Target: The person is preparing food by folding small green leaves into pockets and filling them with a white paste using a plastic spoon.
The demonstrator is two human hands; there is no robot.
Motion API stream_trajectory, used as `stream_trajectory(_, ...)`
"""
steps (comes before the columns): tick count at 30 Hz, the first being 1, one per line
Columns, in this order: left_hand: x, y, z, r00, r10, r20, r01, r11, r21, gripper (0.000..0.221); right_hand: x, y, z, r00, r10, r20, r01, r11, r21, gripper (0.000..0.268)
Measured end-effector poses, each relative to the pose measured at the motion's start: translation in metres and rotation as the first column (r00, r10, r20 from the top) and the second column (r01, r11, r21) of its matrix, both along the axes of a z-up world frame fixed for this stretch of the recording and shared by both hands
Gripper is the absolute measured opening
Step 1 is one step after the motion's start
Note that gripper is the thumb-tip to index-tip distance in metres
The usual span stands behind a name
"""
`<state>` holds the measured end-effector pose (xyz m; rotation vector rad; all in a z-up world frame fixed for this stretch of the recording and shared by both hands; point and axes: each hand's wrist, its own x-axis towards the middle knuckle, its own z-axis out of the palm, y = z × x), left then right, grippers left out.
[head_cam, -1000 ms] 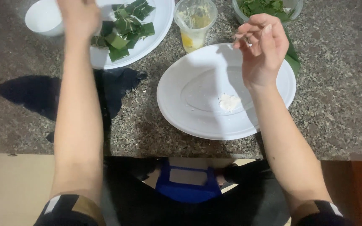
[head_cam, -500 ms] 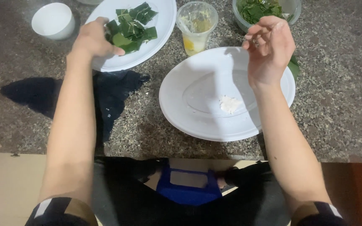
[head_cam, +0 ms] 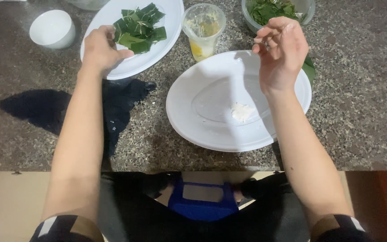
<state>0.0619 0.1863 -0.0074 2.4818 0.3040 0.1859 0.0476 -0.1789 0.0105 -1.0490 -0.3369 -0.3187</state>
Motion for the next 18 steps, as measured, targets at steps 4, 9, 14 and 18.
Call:
stream_trajectory(4, 0.008, 0.006, -0.013, 0.999, -0.010, 0.044, 0.009, 1.000, 0.029, 0.070, 0.002, -0.002, 0.001, 1.000, -0.002, -0.004, 0.002, 1.000, 0.025, 0.034)
stream_trajectory(9, 0.005, 0.002, -0.011, 0.998, -0.030, 0.056, 0.030, 0.999, -0.012, 0.072, 0.002, -0.004, 0.003, 1.000, -0.026, -0.001, 0.026, 0.999, 0.024, 0.033)
stream_trajectory(14, -0.003, -0.008, 0.006, 0.998, 0.002, 0.060, 0.002, 0.998, -0.066, 0.064, 0.004, -0.006, 0.004, 0.999, -0.047, -0.017, 0.048, 0.998, 0.038, 0.033)
stream_trajectory(18, -0.011, -0.023, 0.017, 0.774, -0.242, 0.586, 0.149, 0.968, 0.203, 0.031, 0.021, -0.029, 0.001, 0.984, -0.145, 0.098, 0.146, 0.989, -0.004, 0.027)
